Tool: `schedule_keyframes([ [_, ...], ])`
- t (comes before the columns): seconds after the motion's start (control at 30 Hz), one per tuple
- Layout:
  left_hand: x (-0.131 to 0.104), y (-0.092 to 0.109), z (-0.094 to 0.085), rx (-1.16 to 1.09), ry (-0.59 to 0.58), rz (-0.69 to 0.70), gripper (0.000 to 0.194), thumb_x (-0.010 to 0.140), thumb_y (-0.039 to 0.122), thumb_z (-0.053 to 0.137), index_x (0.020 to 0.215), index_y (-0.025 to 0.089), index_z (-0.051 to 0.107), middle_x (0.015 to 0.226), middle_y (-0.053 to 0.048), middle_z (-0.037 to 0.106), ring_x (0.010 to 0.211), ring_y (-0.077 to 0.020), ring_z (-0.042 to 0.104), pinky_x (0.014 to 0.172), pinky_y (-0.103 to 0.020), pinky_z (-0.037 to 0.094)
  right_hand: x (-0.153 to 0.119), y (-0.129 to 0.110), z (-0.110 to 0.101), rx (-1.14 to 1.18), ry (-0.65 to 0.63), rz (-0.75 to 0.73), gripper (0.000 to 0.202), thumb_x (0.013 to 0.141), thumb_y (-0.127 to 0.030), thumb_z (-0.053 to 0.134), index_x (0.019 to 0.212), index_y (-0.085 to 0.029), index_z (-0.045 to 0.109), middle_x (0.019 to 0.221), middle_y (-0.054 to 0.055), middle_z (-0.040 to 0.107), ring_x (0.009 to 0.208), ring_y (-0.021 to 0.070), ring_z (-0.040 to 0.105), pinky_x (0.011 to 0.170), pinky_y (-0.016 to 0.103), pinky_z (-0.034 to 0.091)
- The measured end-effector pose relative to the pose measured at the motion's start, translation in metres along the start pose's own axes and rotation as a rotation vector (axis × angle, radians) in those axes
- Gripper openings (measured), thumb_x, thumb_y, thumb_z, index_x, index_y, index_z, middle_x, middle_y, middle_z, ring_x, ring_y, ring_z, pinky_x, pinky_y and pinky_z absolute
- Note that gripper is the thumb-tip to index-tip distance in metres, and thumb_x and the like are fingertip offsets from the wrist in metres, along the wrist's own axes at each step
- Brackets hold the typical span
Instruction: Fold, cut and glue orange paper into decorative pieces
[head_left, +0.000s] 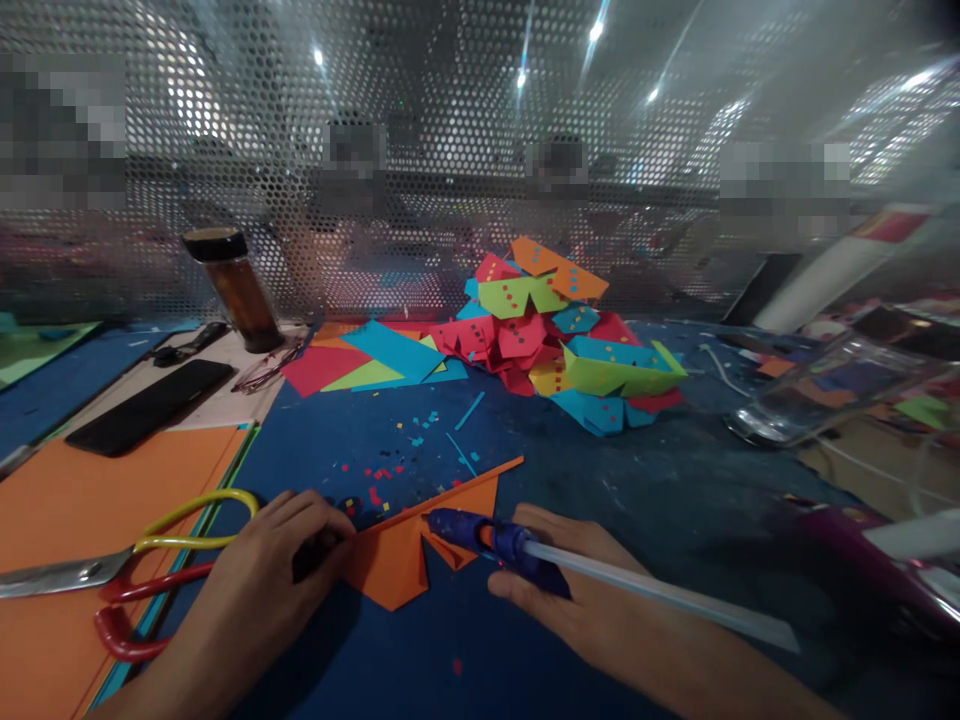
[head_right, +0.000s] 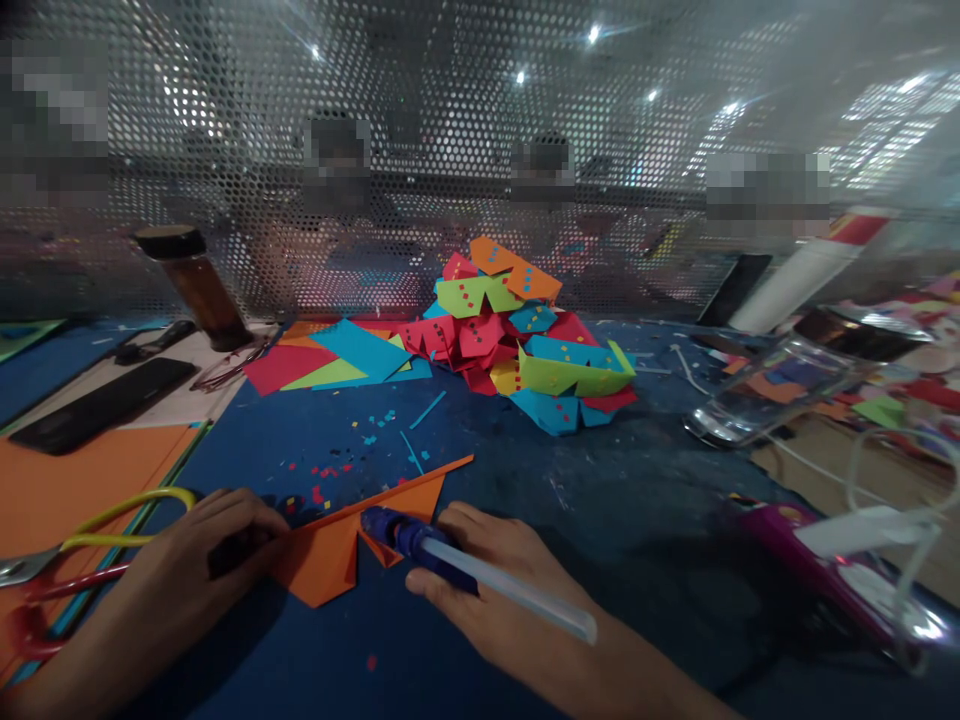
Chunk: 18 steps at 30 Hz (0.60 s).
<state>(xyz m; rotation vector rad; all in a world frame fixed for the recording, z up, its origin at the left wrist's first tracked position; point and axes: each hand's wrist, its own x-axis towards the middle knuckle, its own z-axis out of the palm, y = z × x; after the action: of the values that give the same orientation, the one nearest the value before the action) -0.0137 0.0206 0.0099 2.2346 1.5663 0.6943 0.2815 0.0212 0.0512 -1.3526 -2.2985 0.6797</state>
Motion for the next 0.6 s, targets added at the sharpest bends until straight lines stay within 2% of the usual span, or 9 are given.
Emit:
schedule_keyframes([
  [0.37,0.001,0.000,0.001,0.007,0.008,-0.008,0.014,0.088,0.030,0.055,0.080,0.026,0.066,0.075,0.001,0.065,0.068,-0.0189,0.061,0.066,-0.032,0.045,-0.003,0.003,-0.002,-0.080,-0.003,0.040,0.013,0.091,-0.037,0.059,0.090,-0.027,0.068,0.088,-0.002,0.073,0.074,0.0168,0.069,0.065,0.025,0.057],
  [0.6,-0.001,-0.001,0.001,0.009,0.026,0.009,0.015,0.088,0.028,0.053,0.080,0.026,0.066,0.076,0.002,0.066,0.067,-0.0184,0.061,0.065,-0.031,0.046,-0.011,0.022,0.009,-0.187,0.063,0.011,0.023,0.093,-0.046,0.056,0.096,-0.027,0.070,0.094,0.001,0.074,0.080,0.0194,0.071,0.066,0.028,0.059],
])
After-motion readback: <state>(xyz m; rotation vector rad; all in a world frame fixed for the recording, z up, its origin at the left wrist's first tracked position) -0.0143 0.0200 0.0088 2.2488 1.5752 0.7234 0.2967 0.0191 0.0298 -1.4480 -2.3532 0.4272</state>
